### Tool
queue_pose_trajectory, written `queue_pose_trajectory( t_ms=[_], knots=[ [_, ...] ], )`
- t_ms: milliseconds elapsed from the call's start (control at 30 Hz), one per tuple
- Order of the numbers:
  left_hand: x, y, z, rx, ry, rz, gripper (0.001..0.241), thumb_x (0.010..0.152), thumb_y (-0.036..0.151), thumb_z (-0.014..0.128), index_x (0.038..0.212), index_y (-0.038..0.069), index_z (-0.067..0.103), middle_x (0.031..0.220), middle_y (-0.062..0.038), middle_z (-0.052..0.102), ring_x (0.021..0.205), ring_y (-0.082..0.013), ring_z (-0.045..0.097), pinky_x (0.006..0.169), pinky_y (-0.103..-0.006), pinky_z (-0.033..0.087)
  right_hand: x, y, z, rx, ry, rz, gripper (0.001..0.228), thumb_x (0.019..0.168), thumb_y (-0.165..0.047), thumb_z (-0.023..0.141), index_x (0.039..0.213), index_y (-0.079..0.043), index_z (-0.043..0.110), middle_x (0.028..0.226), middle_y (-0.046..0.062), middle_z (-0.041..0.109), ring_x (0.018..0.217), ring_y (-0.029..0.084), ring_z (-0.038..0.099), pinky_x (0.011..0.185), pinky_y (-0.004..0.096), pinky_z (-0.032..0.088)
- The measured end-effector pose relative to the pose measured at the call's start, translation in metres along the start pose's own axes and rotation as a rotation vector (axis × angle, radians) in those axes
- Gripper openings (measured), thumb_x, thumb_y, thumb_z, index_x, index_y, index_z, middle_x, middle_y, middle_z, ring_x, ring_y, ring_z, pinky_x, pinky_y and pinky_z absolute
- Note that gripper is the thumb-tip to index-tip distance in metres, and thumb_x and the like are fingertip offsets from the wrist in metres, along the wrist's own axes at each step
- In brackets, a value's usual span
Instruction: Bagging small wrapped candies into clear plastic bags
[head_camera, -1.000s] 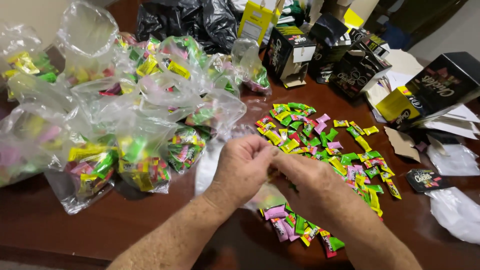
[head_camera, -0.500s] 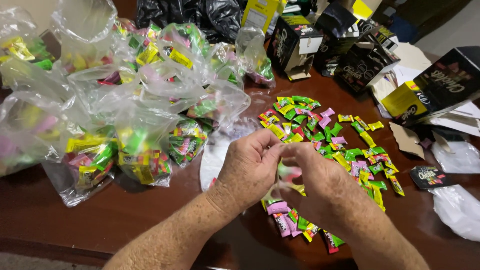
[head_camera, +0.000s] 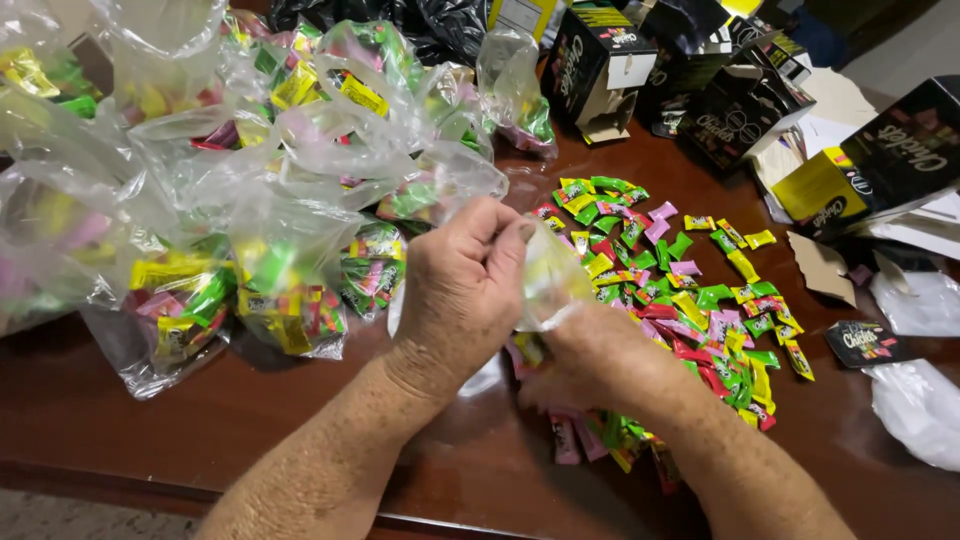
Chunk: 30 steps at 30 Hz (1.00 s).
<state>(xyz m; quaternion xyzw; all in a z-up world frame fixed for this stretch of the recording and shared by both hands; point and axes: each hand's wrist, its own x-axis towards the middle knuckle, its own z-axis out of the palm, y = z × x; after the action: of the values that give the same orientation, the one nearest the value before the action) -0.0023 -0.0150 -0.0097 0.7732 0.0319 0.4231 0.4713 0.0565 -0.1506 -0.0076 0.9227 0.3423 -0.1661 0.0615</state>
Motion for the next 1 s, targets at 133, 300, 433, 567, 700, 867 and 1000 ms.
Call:
queue_pose_trajectory(
  t_ms=[133,300,433,567,700,867,1000],
  knots=[
    [0.001,-0.001,-0.003,-0.019,-0.010,0.010,0.019,0.100,0.020,0.061,0.082,0.012,0.059,0.063,-0.003,0.056,0.055,-0.0208,0.048,0.056,-0.0377,0.041,0.048,0.084,0.057,-1.233,0.407,-0.814,0.029,0.080,-0.023,0.064,0.105,-0.026,0.079,0.109,0.000,0.076,0.103,0.031,0.062,0.101,0.058,0.045],
    [0.009,0.000,-0.011,-0.167,-0.013,-0.046,0.014,0.096,0.012,0.064,0.084,0.009,0.070,0.062,-0.018,0.063,0.065,-0.0347,0.071,0.062,-0.0408,0.055,0.073,0.155,0.032,0.665,0.244,-0.147,0.028,0.078,-0.017,0.083,0.106,-0.016,0.075,0.090,0.006,0.079,0.085,0.019,0.072,0.075,0.042,0.058],
    [0.006,-0.008,-0.006,-0.189,-0.048,-0.070,0.016,0.096,0.013,0.064,0.083,0.012,0.072,0.056,-0.015,0.061,0.058,-0.0273,0.069,0.059,-0.0370,0.055,0.053,0.155,0.013,1.329,0.189,-0.106,0.026,0.086,0.007,0.069,0.112,0.007,0.065,0.087,0.020,0.075,0.074,0.028,0.075,0.058,0.044,0.066],
    [0.005,-0.008,-0.004,-0.260,-0.107,-0.204,0.018,0.097,0.016,0.065,0.081,0.012,0.073,0.042,-0.002,0.055,0.047,-0.0118,0.056,0.054,-0.0265,0.053,0.065,0.175,0.021,1.624,0.260,-0.181,0.027,0.086,0.008,0.069,0.113,0.011,0.064,0.081,0.020,0.070,0.066,0.029,0.075,0.051,0.045,0.066],
    [0.004,-0.007,-0.004,-0.254,-0.124,-0.265,0.017,0.097,0.018,0.066,0.083,0.012,0.075,0.039,-0.004,0.056,0.045,-0.0103,0.054,0.052,-0.0259,0.052,0.081,0.197,0.033,1.639,0.335,-0.187,0.029,0.084,0.005,0.072,0.112,0.010,0.066,0.076,0.017,0.070,0.061,0.026,0.074,0.049,0.041,0.066],
    [0.006,-0.004,-0.006,-0.264,-0.133,-0.268,0.018,0.098,0.017,0.066,0.083,0.011,0.074,0.039,-0.003,0.056,0.044,-0.0084,0.051,0.052,-0.0234,0.052,0.058,0.168,0.009,1.627,0.325,-0.182,0.032,0.088,0.008,0.067,0.120,0.008,0.066,0.086,0.024,0.074,0.076,0.036,0.077,0.057,0.047,0.067],
    [0.005,-0.004,-0.006,-0.278,-0.144,-0.273,0.018,0.098,0.017,0.065,0.083,0.010,0.074,0.039,-0.004,0.056,0.043,-0.0095,0.051,0.051,-0.0234,0.051,0.060,0.170,0.012,1.635,0.331,-0.193,0.029,0.089,0.007,0.065,0.118,0.009,0.065,0.087,0.026,0.073,0.077,0.037,0.077,0.059,0.047,0.067]
  ],
)
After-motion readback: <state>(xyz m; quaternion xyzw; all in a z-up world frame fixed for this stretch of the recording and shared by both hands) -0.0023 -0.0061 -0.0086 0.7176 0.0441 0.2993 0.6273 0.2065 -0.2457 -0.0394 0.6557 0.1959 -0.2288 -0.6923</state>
